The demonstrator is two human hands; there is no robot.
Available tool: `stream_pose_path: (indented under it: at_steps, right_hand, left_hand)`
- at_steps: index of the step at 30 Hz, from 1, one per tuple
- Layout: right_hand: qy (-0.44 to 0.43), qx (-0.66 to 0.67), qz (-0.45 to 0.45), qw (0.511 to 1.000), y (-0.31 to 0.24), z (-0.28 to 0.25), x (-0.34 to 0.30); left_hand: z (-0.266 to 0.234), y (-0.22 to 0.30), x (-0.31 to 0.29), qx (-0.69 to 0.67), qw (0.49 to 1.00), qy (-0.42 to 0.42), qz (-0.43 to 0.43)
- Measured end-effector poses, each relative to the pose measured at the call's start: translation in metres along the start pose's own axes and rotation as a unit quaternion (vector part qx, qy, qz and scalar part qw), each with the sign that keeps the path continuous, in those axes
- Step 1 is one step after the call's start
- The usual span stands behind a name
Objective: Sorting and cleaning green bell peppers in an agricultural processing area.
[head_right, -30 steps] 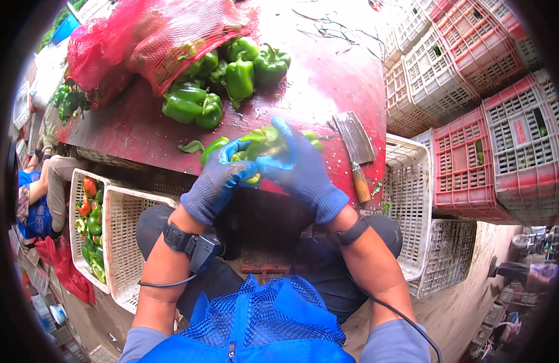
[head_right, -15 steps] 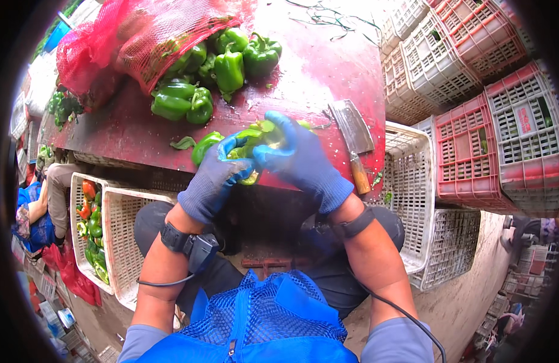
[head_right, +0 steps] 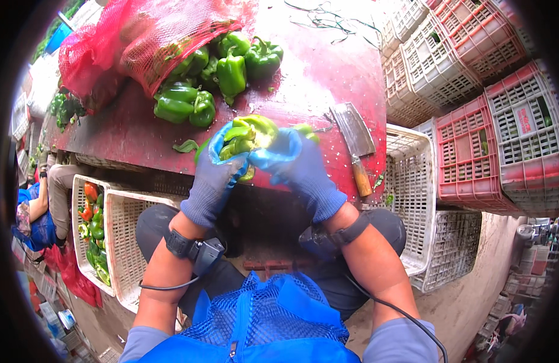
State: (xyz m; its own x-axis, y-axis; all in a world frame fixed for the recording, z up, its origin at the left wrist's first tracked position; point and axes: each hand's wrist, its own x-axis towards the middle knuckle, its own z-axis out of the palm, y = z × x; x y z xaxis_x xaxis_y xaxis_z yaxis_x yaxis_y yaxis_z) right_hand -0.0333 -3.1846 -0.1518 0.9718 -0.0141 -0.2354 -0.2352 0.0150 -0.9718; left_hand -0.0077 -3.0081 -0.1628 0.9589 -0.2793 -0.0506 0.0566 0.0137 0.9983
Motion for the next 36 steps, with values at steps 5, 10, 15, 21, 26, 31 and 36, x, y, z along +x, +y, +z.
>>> stream_pose_path:
  at_steps: [5,10,15,21,26,31,36]
  right_hand:
    - [0.009,-0.049,-0.001,0.999,-0.005,0.002,-0.002]
    - [-0.004,-0.034,-0.012,0.999,-0.009,0.004,-0.007]
    - [-0.009,-0.022,-0.028,0.999,-0.003,-0.001,-0.004]
    - [-0.048,0.040,0.020,0.998,-0.017,-0.004,-0.006]
    - [-0.065,0.081,0.054,0.993,-0.008,-0.008,-0.002]
    - [-0.074,0.058,0.056,0.994,0.001,-0.010,0.000]
    - [-0.090,0.082,0.043,0.992,0.001,-0.005,-0.004]
  left_hand:
    - [0.007,0.016,-0.003,0.026,1.000,0.013,-0.009]
    - [0.003,0.010,-0.003,0.062,0.997,-0.004,0.038]
    - [0.007,0.014,-0.004,0.044,0.999,-0.011,0.019]
    - [-0.009,-0.008,0.000,-0.165,0.983,-0.079,-0.015]
    - [-0.020,-0.027,0.004,-0.227,0.971,-0.069,-0.006]
    - [-0.006,0.013,0.002,-0.142,0.983,-0.103,-0.049]
    - [-0.004,0.012,-0.001,-0.049,0.997,-0.035,-0.054]
